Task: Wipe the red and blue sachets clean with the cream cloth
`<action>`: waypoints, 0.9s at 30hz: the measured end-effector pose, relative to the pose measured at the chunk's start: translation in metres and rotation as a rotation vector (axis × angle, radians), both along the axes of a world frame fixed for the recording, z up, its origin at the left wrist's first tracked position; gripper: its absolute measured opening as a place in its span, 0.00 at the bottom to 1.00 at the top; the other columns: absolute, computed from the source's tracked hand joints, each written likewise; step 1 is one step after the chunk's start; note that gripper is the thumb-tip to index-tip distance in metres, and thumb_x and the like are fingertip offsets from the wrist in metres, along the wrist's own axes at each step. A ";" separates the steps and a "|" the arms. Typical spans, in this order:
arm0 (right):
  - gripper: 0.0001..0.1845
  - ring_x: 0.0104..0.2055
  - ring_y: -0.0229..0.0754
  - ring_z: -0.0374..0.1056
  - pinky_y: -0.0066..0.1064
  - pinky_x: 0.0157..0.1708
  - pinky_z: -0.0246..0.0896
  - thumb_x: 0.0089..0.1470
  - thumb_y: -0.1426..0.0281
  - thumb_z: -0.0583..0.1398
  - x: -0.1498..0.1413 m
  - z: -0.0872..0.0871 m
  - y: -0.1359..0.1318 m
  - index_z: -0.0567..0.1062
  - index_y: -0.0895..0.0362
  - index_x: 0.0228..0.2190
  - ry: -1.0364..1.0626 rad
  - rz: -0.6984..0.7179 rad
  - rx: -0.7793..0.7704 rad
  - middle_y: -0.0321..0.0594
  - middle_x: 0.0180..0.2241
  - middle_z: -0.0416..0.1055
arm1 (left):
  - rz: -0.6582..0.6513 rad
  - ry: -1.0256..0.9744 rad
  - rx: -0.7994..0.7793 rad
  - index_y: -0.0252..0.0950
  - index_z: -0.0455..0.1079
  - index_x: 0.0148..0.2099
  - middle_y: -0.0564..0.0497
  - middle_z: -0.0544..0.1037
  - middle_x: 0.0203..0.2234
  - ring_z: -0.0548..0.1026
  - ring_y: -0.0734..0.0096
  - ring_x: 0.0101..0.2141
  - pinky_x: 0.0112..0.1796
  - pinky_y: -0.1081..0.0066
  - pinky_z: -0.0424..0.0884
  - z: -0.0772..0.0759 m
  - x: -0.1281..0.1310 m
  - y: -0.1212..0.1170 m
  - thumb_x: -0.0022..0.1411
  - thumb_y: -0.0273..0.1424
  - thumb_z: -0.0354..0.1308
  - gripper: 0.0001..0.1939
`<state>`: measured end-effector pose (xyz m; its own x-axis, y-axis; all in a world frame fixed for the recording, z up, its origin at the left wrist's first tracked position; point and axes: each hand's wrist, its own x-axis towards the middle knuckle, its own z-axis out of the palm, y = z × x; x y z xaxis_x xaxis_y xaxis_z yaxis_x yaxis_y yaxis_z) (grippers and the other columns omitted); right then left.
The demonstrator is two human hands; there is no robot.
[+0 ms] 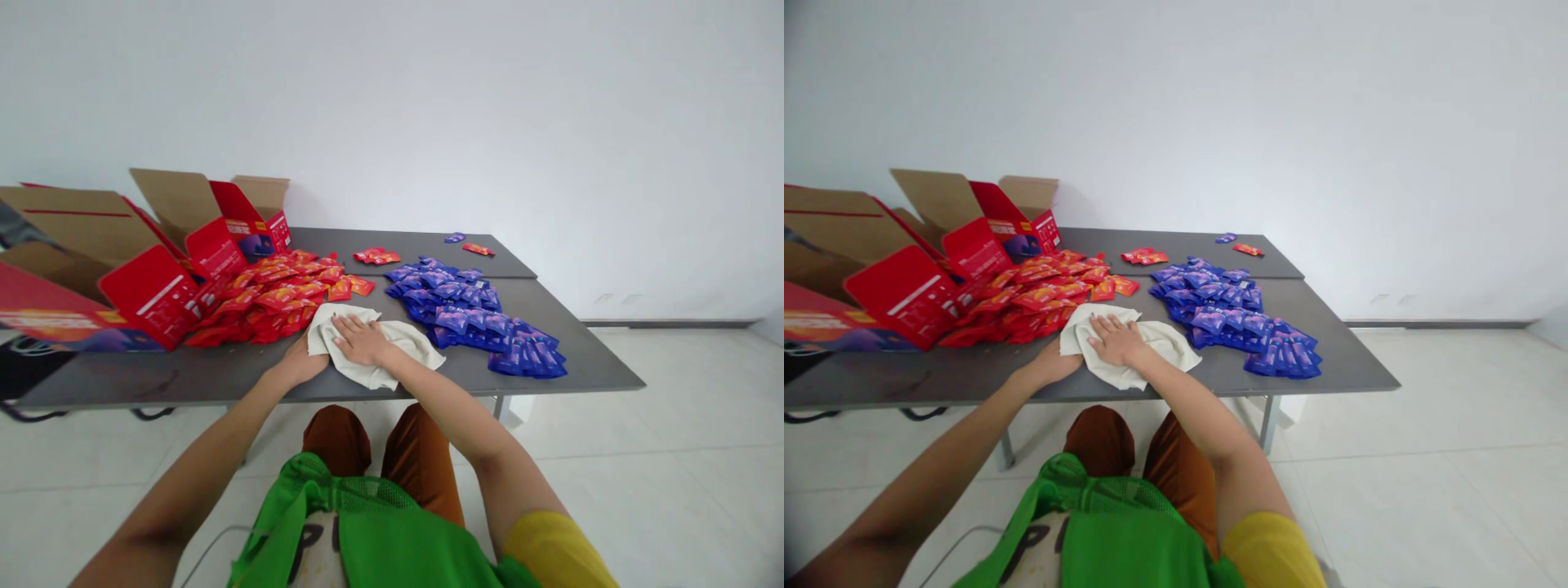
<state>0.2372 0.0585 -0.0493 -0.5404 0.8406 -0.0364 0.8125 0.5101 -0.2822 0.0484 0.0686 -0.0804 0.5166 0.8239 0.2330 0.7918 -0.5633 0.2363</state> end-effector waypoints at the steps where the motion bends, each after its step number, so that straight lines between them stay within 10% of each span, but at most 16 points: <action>1: 0.33 0.68 0.45 0.32 0.56 0.62 0.32 0.65 0.53 0.36 0.001 -0.001 0.000 0.38 0.52 0.66 0.002 0.011 0.006 0.37 0.67 0.35 | 0.015 0.001 -0.010 0.33 0.57 0.65 0.44 0.66 0.59 0.61 0.60 0.60 0.61 0.61 0.54 0.000 0.001 -0.001 0.62 0.33 0.45 0.29; 10: 0.40 0.68 0.48 0.35 0.47 0.64 0.29 0.62 0.46 0.43 0.035 -0.004 -0.016 0.42 0.55 0.66 -0.029 0.116 0.015 0.41 0.67 0.35 | 0.081 0.327 -0.072 0.32 0.50 0.68 0.42 0.50 0.66 0.43 0.53 0.66 0.61 0.50 0.47 0.005 0.004 -0.009 0.64 0.37 0.44 0.32; 18: 0.29 0.67 0.40 0.37 0.36 0.64 0.30 0.68 0.58 0.46 0.014 0.004 0.014 0.49 0.55 0.65 -0.009 0.185 0.088 0.37 0.67 0.40 | 0.074 0.143 0.046 0.38 0.63 0.62 0.45 0.67 0.58 0.63 0.59 0.59 0.60 0.60 0.53 -0.002 -0.008 -0.003 0.63 0.36 0.46 0.26; 22: 0.20 0.65 0.43 0.46 0.33 0.63 0.39 0.66 0.64 0.51 0.030 0.004 -0.025 0.67 0.55 0.56 -0.062 0.139 0.097 0.36 0.65 0.47 | 0.067 0.194 0.038 0.39 0.71 0.55 0.44 0.72 0.54 0.69 0.56 0.55 0.60 0.54 0.52 0.005 -0.002 -0.011 0.63 0.30 0.46 0.21; 27: 0.23 0.61 0.51 0.56 0.42 0.61 0.44 0.65 0.71 0.48 0.043 -0.006 -0.095 0.61 0.63 0.59 -0.028 -0.142 0.214 0.54 0.62 0.54 | 0.050 0.267 0.043 0.37 0.66 0.59 0.46 0.66 0.59 0.62 0.63 0.60 0.57 0.63 0.59 0.016 0.016 -0.019 0.65 0.26 0.42 0.23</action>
<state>0.2803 -0.0368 -0.0548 -0.4178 0.8982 0.1371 0.8862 0.4361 -0.1566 0.0639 0.0491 -0.0642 0.5230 0.8424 0.1296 0.8501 -0.5266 -0.0075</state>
